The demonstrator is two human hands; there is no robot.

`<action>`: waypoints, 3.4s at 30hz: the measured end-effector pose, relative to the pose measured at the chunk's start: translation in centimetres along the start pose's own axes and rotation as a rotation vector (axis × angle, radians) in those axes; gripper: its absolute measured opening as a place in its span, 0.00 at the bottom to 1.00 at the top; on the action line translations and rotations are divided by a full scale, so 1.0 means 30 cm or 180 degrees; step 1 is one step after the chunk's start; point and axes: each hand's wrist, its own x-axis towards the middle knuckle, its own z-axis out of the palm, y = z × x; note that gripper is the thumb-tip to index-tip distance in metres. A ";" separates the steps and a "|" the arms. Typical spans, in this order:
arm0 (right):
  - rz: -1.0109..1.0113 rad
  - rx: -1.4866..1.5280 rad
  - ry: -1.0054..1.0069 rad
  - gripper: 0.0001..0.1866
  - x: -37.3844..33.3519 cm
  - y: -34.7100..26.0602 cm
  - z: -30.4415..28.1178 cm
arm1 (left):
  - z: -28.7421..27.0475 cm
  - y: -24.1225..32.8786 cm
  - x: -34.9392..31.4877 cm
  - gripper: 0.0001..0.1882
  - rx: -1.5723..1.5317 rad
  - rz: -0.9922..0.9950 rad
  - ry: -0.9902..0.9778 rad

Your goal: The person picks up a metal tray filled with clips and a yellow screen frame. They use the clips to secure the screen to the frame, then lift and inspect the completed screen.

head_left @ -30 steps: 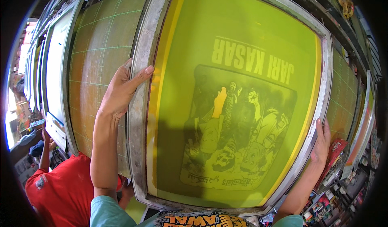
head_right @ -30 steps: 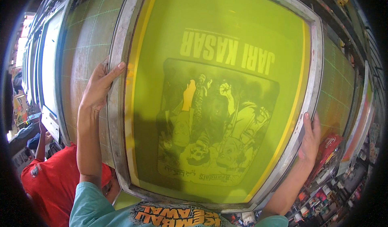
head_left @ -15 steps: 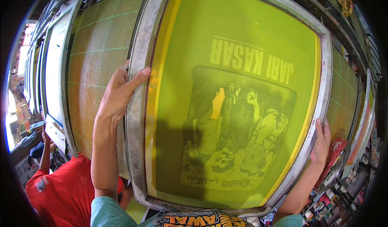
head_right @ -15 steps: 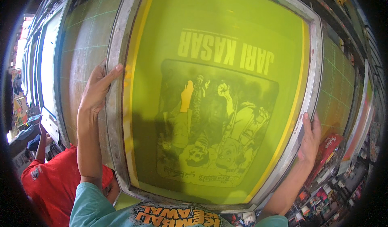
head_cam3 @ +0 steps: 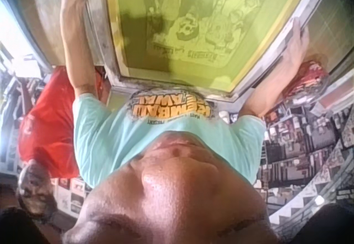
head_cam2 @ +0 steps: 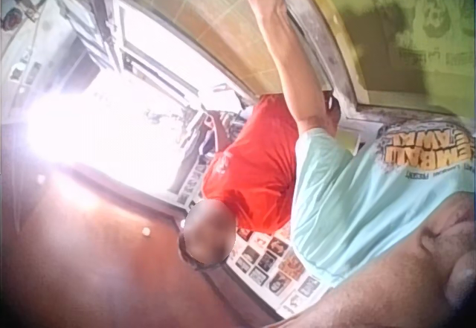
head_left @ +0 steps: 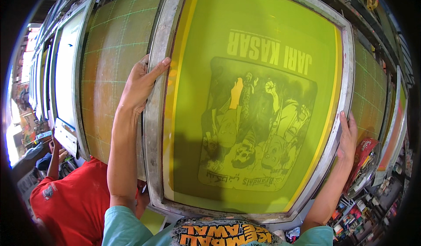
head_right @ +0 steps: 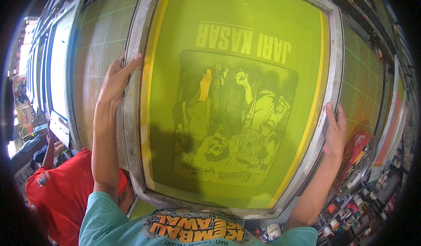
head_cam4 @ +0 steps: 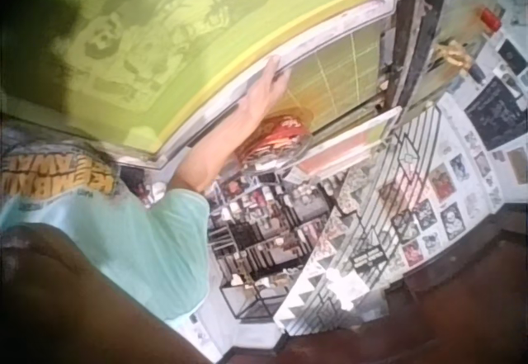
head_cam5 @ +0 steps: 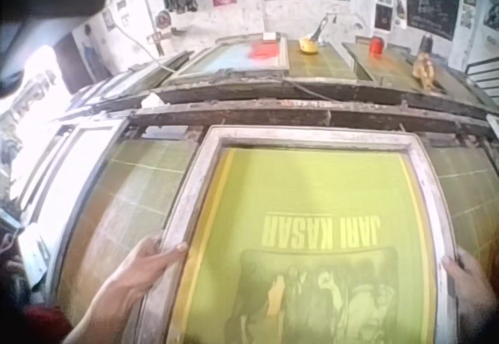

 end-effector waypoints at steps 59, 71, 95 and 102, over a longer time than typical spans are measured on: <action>0.0087 0.0497 -0.0130 0.37 0.012 0.000 0.003 | 0.026 0.019 -0.020 0.21 0.0089 -0.0254 0.0260; 0.0093 0.0252 0.0002 0.44 0.028 0.034 -0.015 | 0.015 0.009 -0.008 0.20 0.0249 -0.0135 0.0297; -0.0194 0.0223 -0.0215 0.47 0.021 0.019 -0.003 | 0.029 -0.023 -0.011 0.30 0.0400 -0.0053 0.0767; -0.0191 0.0404 -0.0222 0.44 0.023 0.033 -0.002 | 0.002 -0.052 0.010 0.29 0.0491 -0.0108 0.0734</action>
